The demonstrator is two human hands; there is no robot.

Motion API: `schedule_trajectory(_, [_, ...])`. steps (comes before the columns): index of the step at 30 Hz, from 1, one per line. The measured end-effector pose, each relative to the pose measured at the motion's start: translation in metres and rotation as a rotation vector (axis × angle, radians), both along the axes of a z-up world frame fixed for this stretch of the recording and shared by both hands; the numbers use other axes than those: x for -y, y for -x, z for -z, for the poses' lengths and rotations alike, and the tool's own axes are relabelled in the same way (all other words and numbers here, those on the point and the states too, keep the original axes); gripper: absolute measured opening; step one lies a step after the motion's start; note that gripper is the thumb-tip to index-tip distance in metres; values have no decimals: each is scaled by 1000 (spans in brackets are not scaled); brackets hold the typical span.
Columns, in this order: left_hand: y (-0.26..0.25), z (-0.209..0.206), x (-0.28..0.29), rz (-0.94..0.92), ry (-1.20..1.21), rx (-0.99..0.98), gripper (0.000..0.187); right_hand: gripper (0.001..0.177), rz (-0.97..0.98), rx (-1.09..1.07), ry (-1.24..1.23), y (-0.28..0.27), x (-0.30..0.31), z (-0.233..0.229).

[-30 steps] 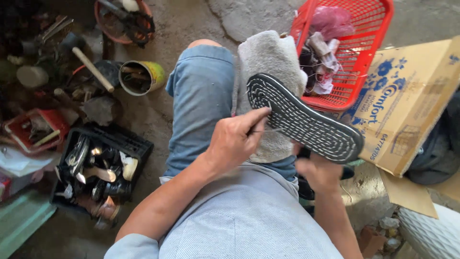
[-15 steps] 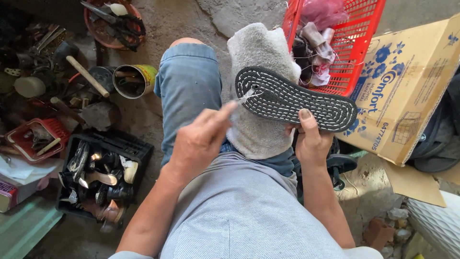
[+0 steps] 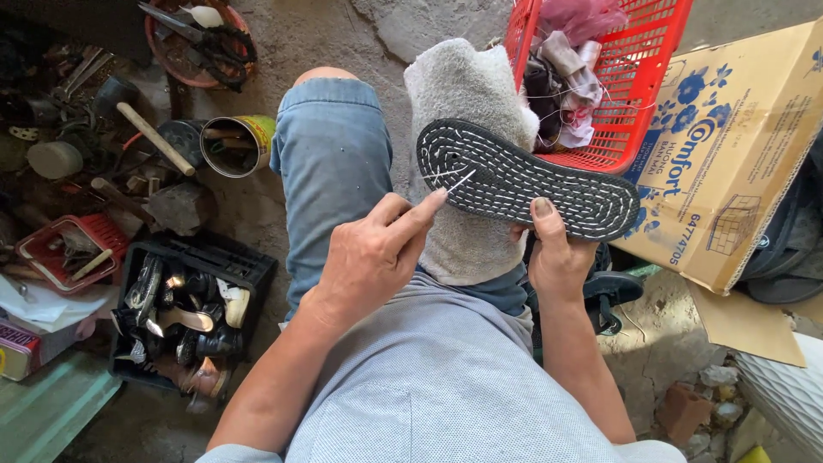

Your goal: Hand-stitching a rubber sole onto a shoe upper using a needle and thread.

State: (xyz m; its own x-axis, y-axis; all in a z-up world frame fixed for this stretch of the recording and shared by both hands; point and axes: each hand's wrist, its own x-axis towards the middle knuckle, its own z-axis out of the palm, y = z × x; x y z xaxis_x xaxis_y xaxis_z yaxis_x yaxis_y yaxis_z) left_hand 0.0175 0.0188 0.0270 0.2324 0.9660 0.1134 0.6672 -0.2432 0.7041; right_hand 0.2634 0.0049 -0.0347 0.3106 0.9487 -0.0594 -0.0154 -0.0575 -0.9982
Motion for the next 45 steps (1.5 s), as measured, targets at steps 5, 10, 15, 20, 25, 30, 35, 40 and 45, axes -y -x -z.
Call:
schedule_trajectory(5, [3, -11, -6, 8, 4, -42, 31, 43, 6, 360, 0, 9, 12, 2])
schedule_trajectory(10, [12, -26, -18, 139, 75, -173, 48, 44, -287, 481, -118, 21, 1, -46])
schedule_trajectory(15, [20, -29, -35, 222, 82, -192, 43, 47, -361, 397, -149, 39, 7, -59])
schedule_trajectory(20, [18, -4, -34, 188, 31, -196, 39, 34, -445, 775, -366, 47, 4, -63])
schedule_trajectory(25, [44, 0, -32, 185, -55, -63, 38, 55, -473, 537, -251, 68, -5, -89])
schedule_trajectory(30, [61, 8, -18, 167, -22, -70, 34, 53, -710, 513, -232, 55, -12, -94])
schedule_trajectory(35, [69, 13, -15, 203, -39, -3, 33, 12, -549, 413, 0, -8, -17, -81])
schedule_trajectory(40, [64, 6, -20, 290, -48, -19, 40, 24, -261, 1105, -80, -17, -32, -86])
schedule_trajectory(45, [57, 0, -24, 305, -96, -83, 36, 23, -482, 958, -272, 46, -31, -64])
